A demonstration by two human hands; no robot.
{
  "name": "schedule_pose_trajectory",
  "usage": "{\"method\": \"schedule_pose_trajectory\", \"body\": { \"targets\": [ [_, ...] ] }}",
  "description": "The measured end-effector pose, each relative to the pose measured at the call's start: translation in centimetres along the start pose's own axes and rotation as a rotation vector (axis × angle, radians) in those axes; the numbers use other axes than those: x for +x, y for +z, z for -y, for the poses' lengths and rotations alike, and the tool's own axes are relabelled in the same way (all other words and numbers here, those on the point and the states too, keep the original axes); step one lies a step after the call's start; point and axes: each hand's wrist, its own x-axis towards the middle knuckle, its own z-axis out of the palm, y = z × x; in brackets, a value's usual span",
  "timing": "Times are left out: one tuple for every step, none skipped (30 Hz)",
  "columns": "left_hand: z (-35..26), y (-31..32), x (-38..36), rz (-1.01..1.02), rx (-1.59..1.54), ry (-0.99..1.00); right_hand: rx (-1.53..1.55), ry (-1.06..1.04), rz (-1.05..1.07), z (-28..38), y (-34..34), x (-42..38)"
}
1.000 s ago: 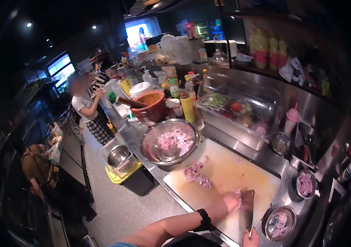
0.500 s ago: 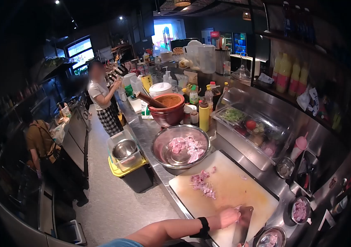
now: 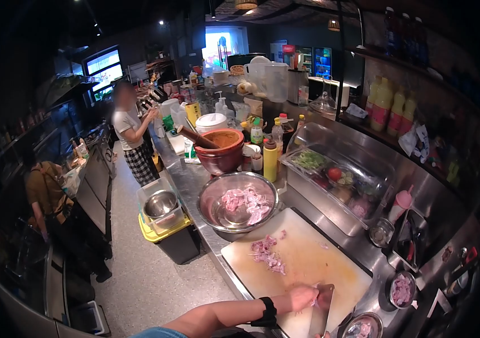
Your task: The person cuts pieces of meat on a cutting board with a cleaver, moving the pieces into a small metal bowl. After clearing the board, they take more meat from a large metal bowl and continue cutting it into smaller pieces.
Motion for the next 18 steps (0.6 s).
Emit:
{"method": "schedule_pose_trajectory", "body": {
  "targets": [
    [-0.2,-0.3,0.0,0.044,-0.012,-0.033,-0.037,-0.042,-0.025,-0.6,0.5,0.0],
    [-0.5,-0.7,0.1,0.087,-0.023,-0.065,-0.075,-0.084,-0.05,-1.2,0.8,0.1],
    [-0.8,-1.2,0.2,0.131,-0.033,-0.097,-0.076,-0.051,-0.033,-1.7,1.0,0.1],
    [-0.6,-1.1,0.2,0.12,-0.05,-0.089,-0.076,-0.018,-0.015,-2.2,1.2,0.2],
    [-0.2,-0.8,0.2,0.109,-0.067,-0.082,-0.075,0.014,0.004,-2.4,1.3,0.2],
    [0.0,-0.8,0.2,0.097,-0.084,-0.076,-0.087,0.035,0.023,-2.4,1.2,0.2],
    [0.0,-0.7,0.2,0.097,-0.1,-0.094,-0.098,0.055,0.043,-2.3,1.2,0.3],
    [0.1,-0.7,0.2,0.097,-0.116,-0.112,-0.11,0.075,0.064,-2.1,1.2,0.3],
    [0.1,-0.7,0.2,0.097,-0.132,-0.131,-0.09,0.065,0.054,-1.8,1.2,0.4],
    [0.1,-0.7,0.3,0.095,-0.147,-0.14,-0.07,0.056,0.044,-1.3,1.1,0.4],
    [0.1,-0.7,0.3,0.092,-0.162,-0.15,-0.05,0.047,0.033,-0.7,1.1,0.5],
    [0.2,-0.7,0.4,0.089,-0.176,-0.159,-0.088,0.073,0.068,0.5,0.7,0.6],
    [0.4,-0.5,0.4,0.099,-0.182,-0.175,-0.126,0.099,0.104,2.1,0.0,0.7],
    [0.8,-0.2,0.4,0.108,-0.187,-0.191,-0.164,0.125,0.14,2.9,-0.4,0.8],
    [0.9,-0.1,0.4,0.118,-0.193,-0.208,-0.187,0.129,0.148,3.1,-0.4,0.9],
    [0.9,0.0,0.3,0.11,-0.208,-0.218,-0.211,0.136,0.158,3.2,-0.4,0.9],
    [1.0,0.1,0.3,0.102,-0.222,-0.227,-0.236,0.141,0.167,3.2,-0.5,0.9],
    [0.9,0.1,0.2,0.094,-0.235,-0.236,-0.225,0.131,0.147,3.0,-0.3,0.8]
  ]
}}
